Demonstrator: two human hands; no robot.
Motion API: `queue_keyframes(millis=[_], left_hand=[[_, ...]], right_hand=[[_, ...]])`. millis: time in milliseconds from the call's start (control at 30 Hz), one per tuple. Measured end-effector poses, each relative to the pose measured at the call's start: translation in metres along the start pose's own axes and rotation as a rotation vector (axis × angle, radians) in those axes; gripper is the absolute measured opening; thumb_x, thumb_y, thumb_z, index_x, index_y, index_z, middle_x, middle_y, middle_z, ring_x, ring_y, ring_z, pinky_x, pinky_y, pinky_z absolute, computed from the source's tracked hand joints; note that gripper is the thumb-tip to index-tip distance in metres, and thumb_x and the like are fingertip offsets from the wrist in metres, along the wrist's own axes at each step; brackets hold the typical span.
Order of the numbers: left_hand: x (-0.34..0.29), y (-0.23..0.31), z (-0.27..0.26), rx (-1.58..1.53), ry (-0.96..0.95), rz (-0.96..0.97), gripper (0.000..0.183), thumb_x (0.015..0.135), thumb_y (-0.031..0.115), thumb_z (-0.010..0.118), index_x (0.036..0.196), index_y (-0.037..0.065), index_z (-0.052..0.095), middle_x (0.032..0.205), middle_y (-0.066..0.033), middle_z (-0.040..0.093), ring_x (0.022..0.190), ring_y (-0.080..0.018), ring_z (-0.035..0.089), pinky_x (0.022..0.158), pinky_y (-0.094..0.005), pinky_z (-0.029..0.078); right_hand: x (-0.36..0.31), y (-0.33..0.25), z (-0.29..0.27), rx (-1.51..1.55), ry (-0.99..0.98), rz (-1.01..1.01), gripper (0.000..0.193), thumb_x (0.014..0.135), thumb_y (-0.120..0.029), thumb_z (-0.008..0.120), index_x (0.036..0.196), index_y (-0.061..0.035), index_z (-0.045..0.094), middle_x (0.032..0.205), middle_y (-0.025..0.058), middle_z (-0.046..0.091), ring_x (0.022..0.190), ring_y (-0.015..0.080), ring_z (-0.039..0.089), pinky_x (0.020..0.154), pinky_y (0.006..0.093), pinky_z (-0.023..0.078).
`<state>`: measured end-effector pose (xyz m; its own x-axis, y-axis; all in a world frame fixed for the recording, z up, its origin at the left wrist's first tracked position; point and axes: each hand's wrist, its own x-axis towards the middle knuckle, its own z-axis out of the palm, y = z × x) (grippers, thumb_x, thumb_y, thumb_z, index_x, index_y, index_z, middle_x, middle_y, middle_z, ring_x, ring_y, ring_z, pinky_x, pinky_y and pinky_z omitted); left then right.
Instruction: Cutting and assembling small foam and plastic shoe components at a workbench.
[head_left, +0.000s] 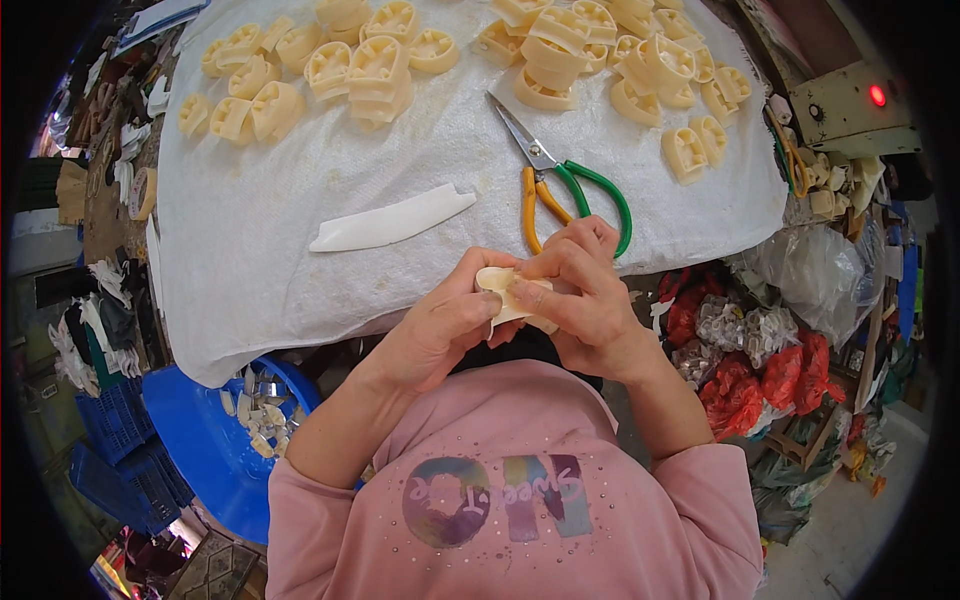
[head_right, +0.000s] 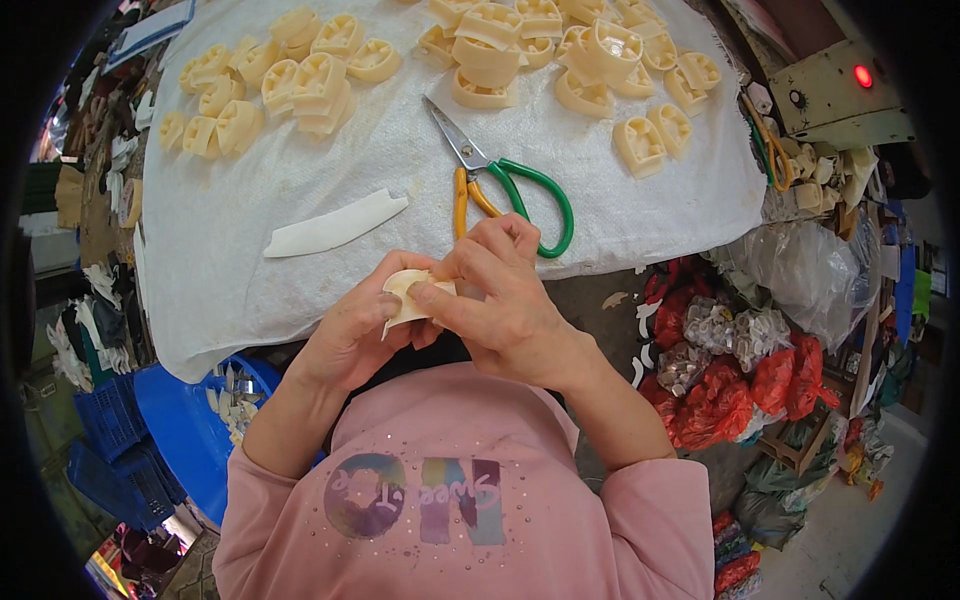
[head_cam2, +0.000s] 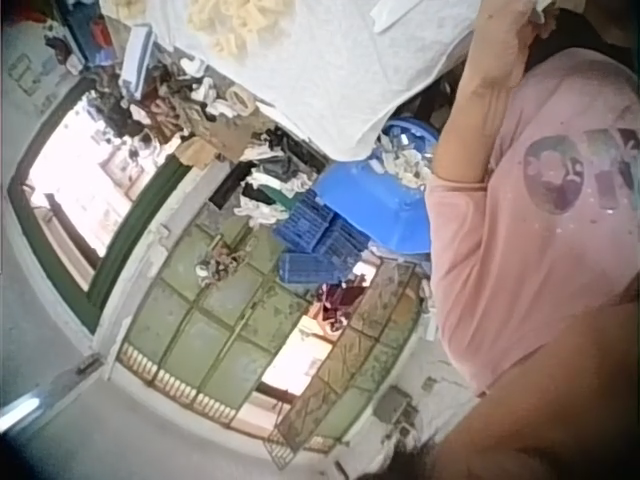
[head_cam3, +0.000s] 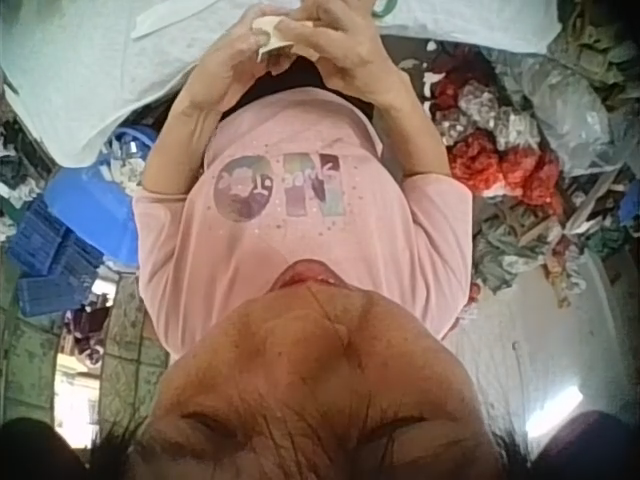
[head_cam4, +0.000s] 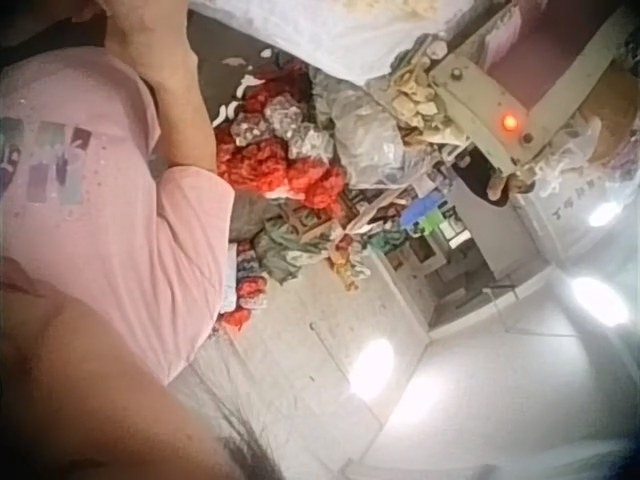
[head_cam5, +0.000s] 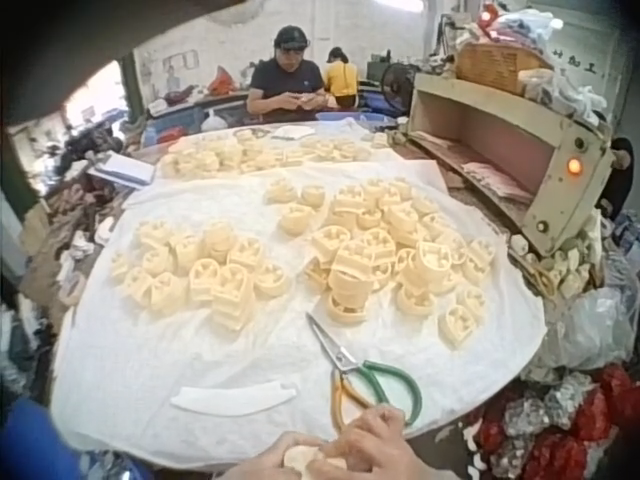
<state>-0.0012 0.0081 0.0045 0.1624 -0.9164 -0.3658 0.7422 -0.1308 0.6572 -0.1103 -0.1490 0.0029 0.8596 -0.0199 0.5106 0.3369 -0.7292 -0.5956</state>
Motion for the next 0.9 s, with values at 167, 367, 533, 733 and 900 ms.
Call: queue_keyframes(millis=[167, 367, 533, 733, 900], left_hand=[[0.004, -0.004, 0.001, 0.054, 0.067, 0.024, 0.046, 0.083, 0.035, 0.057, 0.115, 0.006, 0.042, 0.097, -0.0055, 0.053, 0.081, -0.0121, 0.051, 0.07, -0.0242, 0.044], [-0.002, -0.008, 0.0, 0.311, 0.099, 0.249, 0.061, 0.086, 0.047, 0.057, 0.125, 0.003, 0.038, 0.096, -0.0065, 0.053, 0.081, -0.0128, 0.05, 0.07, -0.0258, 0.043], [-0.012, -0.016, -0.002, 0.671, 0.289, 0.817, 0.032, 0.084, 0.014, 0.067, 0.11, -0.001, 0.057, 0.095, -0.0073, 0.052, 0.078, -0.0123, 0.052, 0.071, -0.0239, 0.043], [-0.003, -0.017, 0.002, 0.677, 0.381, 0.962, 0.016, 0.078, 0.002, 0.07, 0.093, -0.001, 0.065, 0.08, -0.0059, 0.056, 0.069, -0.012, 0.052, 0.059, -0.0221, 0.042], [-0.003, -0.009, 0.006, 0.928, 0.418, 0.968, 0.015, 0.075, -0.001, 0.07, 0.09, -0.001, 0.065, 0.07, -0.0062, 0.056, 0.06, -0.0137, 0.05, 0.053, -0.0237, 0.041]], right_hand=[[-0.001, -0.003, 0.0, -0.053, -0.043, 0.005, 0.036, 0.06, -0.003, 0.066, 0.094, -0.0153, 0.063, 0.091, 0.0038, 0.052, 0.085, 0.0238, 0.045, 0.082, 0.0432, 0.026], [0.003, 0.001, -0.003, -0.065, 0.054, 0.039, 0.04, 0.06, -0.002, 0.07, 0.096, -0.0162, 0.063, 0.088, 0.0024, 0.054, 0.084, 0.0242, 0.047, 0.079, 0.0424, 0.026], [0.004, 0.0, -0.005, -0.06, 0.095, 0.05, 0.039, 0.061, -0.003, 0.071, 0.098, -0.0157, 0.063, 0.084, 0.0021, 0.054, 0.083, 0.0247, 0.049, 0.077, 0.0422, 0.026], [0.004, -0.007, -0.001, -0.032, 0.044, 0.069, 0.036, 0.063, -0.005, 0.07, 0.097, -0.0121, 0.063, 0.081, 0.0021, 0.051, 0.082, 0.0233, 0.046, 0.077, 0.0412, 0.025], [0.001, -0.008, -0.004, 0.022, -0.016, 0.108, 0.034, 0.063, -0.003, 0.067, 0.096, -0.009, 0.062, 0.077, 0.0027, 0.044, 0.079, 0.0222, 0.042, 0.078, 0.0399, 0.025]])
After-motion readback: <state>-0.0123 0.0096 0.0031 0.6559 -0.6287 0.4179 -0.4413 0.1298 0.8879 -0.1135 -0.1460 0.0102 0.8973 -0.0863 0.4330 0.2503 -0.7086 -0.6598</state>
